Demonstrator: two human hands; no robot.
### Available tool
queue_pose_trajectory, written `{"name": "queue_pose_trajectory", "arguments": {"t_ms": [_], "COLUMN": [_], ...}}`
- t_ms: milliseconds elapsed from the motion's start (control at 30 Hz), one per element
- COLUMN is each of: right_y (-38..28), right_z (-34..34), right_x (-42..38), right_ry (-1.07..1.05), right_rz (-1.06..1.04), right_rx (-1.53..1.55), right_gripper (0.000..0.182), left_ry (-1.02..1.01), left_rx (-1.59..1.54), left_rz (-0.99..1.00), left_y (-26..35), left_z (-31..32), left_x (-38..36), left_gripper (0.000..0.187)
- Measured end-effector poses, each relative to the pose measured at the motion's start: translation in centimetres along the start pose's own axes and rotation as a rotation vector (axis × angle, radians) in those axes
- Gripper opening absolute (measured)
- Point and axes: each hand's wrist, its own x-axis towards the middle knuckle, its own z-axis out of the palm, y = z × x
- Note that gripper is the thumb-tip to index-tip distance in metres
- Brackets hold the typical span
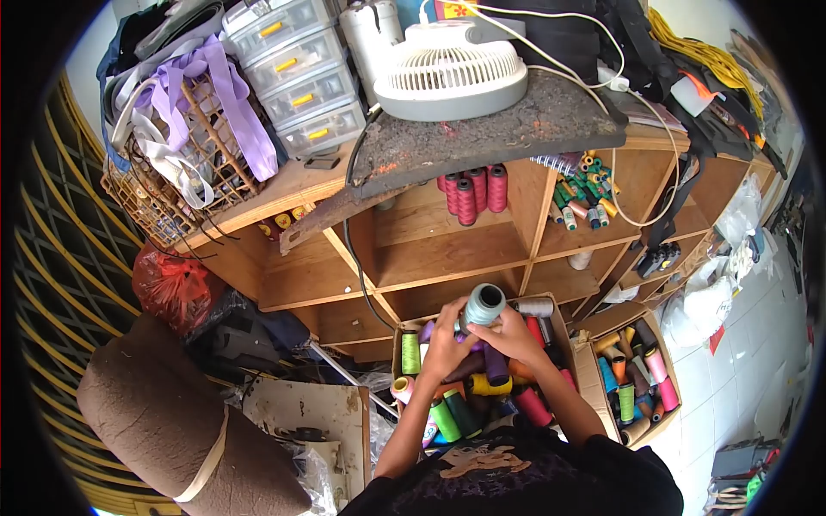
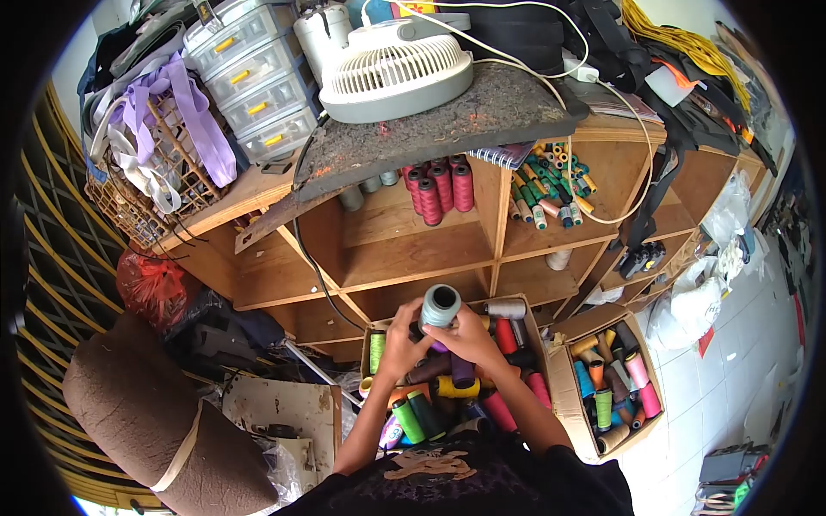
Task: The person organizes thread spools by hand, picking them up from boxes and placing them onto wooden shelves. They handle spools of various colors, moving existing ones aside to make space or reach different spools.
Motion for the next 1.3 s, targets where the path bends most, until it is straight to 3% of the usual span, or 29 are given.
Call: {"name": "queue_pose_trajectory", "arguments": {"t_ms": [133, 233, 433, 533, 667, 767, 867, 1100, 1133, 1233, 1267, 1300], "right_y": [0.0, -0.3, -0.5, -3.4, -3.5, -3.6, -3.5, 0.9, 1.1, 1.7, 2.2, 3.3], "right_z": [0.6, 1.4, 2.1, 2.5, 1.9, 1.5, 1.8, 3.3, 3.7, 5.4, 5.8, 6.3], "right_x": [2.9, 4.5, 7.7, 8.2, 8.7, 9.0, 9.6, 16.5, 17.5, 20.8, 22.3, 24.0], "right_ry": [0.007, -0.013, 0.081, 0.114, 0.102, 0.241, 0.242, 0.075, 0.118, 0.181, 0.234, 0.307], "right_rz": [-0.057, 0.009, -0.076, -0.067, -0.22, -0.451, -0.564, -0.405, -0.458, -0.29, -0.24, -0.248], "right_rx": [-0.043, 0.137, 0.183, 0.276, -0.064, -0.568, -0.91, -0.776, -0.747, -0.567, -0.579, -0.678], "right_gripper": [0.044, 0.046, 0.069, 0.077, 0.084, 0.08, 0.071, 0.058, 0.052, 0.049, 0.048, 0.052], "left_ry": [-0.001, 0.011, 0.108, 0.268, 0.374, 0.422, 0.424, 0.454, 0.516, 0.594, 0.494, 0.503], "left_rx": [-0.021, -0.01, -0.007, -0.078, -0.073, 0.13, 0.306, 0.424, 0.451, 0.091, -0.097, 0.04], "left_rz": [-0.008, -0.01, -0.021, -0.07, -0.071, -0.083, -0.012, 0.132, 0.199, -0.073, -0.084, -0.044], "left_y": [-1.2, -2.7, -2.9, -1.5, -1.7, -0.1, 0.2, -2.5, -4.0, -10.0, -13.2, -13.8], "left_z": [-1.5, -2.1, -3.9, -4.5, -5.4, -6.1, -6.2, -6.9, -7.0, -6.2, -6.2, -6.1], "left_x": [1.8, 2.6, 4.5, 5.2, 5.9, 6.3, 7.5, 12.5, 13.6, 15.5, 16.0, 16.0], "left_gripper": [0.061, 0.06, 0.056, 0.056, 0.056, 0.052, 0.045, 0.041, 0.045, 0.049, 0.053, 0.051]}}
